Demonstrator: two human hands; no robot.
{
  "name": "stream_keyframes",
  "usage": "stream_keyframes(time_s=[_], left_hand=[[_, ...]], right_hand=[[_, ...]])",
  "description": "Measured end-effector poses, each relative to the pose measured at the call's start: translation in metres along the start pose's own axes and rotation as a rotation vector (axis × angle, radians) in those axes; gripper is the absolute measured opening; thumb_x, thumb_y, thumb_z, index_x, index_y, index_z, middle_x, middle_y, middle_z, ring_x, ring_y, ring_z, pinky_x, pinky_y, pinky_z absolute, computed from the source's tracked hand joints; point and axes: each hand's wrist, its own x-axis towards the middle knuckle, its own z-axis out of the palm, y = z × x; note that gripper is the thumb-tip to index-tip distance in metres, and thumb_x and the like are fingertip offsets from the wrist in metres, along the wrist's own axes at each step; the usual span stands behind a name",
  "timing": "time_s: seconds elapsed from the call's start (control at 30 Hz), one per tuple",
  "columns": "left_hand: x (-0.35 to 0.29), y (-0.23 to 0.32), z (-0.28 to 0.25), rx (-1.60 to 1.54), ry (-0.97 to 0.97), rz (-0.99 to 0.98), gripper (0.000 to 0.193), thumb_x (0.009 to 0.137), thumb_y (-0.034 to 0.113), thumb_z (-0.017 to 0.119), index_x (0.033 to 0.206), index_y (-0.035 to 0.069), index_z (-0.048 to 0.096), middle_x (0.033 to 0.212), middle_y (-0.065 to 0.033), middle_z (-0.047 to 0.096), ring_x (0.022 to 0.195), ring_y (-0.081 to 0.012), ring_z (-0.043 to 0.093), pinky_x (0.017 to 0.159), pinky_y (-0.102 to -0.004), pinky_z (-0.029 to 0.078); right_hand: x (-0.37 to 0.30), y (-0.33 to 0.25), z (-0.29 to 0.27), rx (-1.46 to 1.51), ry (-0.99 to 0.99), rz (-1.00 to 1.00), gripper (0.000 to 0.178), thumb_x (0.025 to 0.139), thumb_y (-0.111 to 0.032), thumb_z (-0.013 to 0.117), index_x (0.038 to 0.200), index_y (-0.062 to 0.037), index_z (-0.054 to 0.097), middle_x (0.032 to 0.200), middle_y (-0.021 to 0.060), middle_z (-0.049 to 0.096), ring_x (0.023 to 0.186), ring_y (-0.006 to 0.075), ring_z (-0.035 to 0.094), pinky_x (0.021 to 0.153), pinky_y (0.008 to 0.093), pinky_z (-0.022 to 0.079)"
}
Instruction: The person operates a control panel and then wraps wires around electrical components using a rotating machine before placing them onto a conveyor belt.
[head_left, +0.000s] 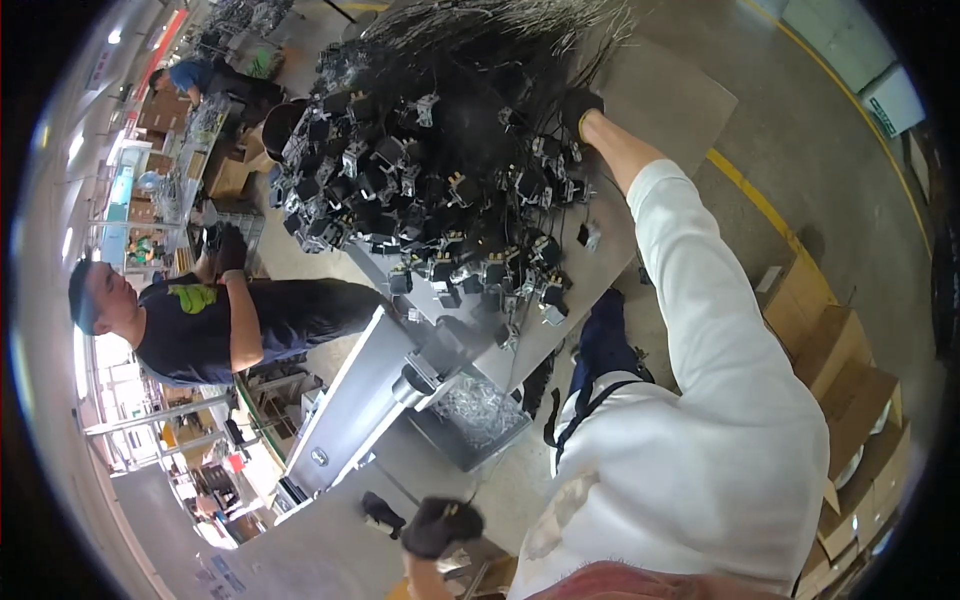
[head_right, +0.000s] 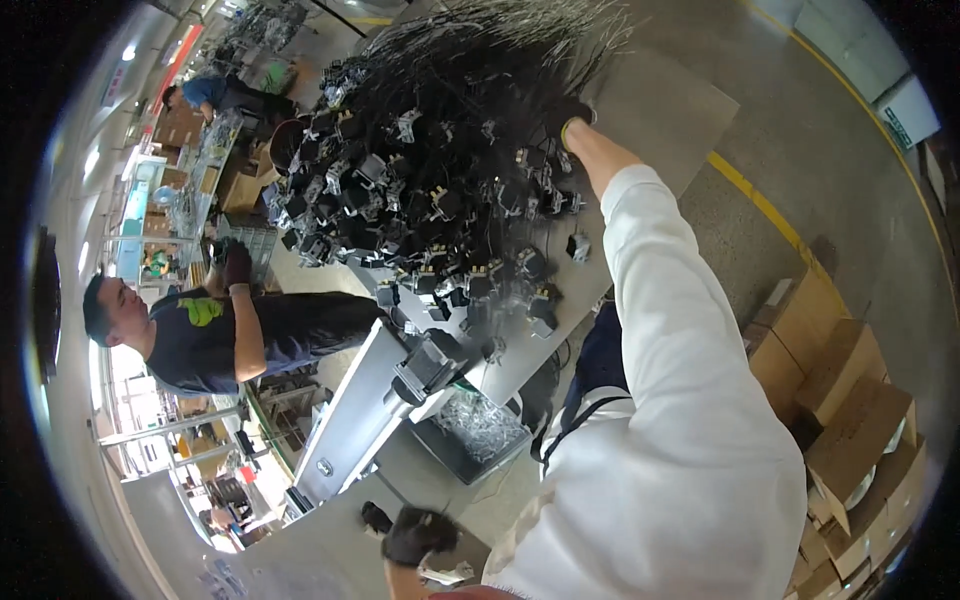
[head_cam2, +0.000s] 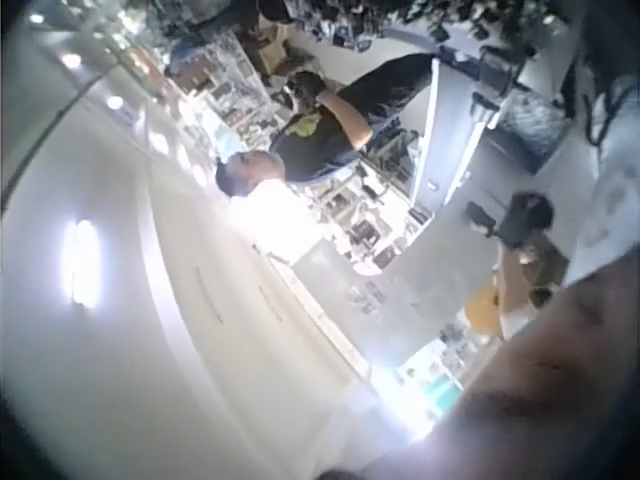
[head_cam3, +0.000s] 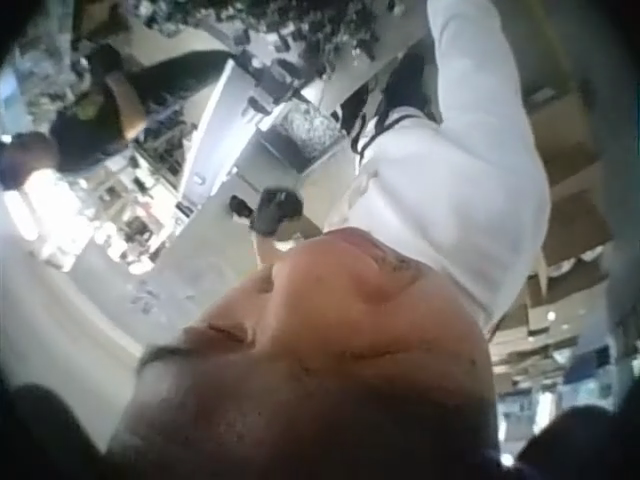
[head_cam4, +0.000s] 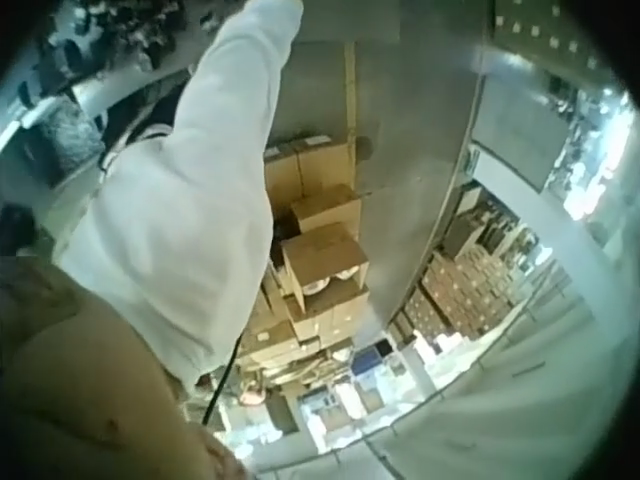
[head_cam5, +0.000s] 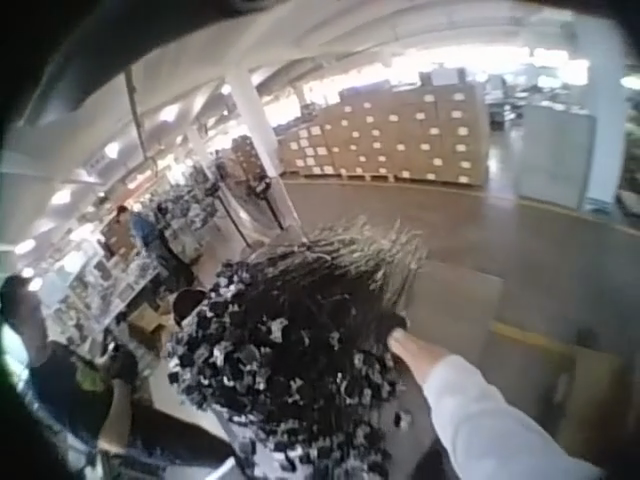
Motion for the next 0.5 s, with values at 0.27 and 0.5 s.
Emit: stream_keyframes(time_s=[0.27, 0.5], left_hand=[[-0.068, -0.126, -0.021, -0.687, 0.053, 0.16, 0.036, 0.083, 0.026, 0.076, 0.064, 0.002, 0.057, 0.064, -0.0111, 0.059, 0.055, -0.0216, 0.054, 0.051, -0.0328, 0.043], [0.031, -0.185, 0.047, -1.016, 0.045, 0.136, 0.025, 0.087, 0.017, 0.078, 0.101, 0.005, 0.061, 0.084, -0.0101, 0.063, 0.062, -0.0178, 0.056, 0.051, -0.0317, 0.043]], right_hand=[[-0.05, 0.014, -0.019, 0.998, 0.016, -0.281, 0.028, 0.101, -0.029, 0.049, 0.105, -0.0065, 0.066, 0.097, 0.0122, 0.068, 0.086, 0.0271, 0.066, 0.077, 0.0407, 0.055], [-0.211, -0.062, -0.179, 2.029, -0.554, -0.048, 0.037, 0.11, -0.039, 0.042, 0.113, -0.0058, 0.058, 0.087, 0.0038, 0.059, 0.081, 0.0187, 0.058, 0.073, 0.0327, 0.051]])
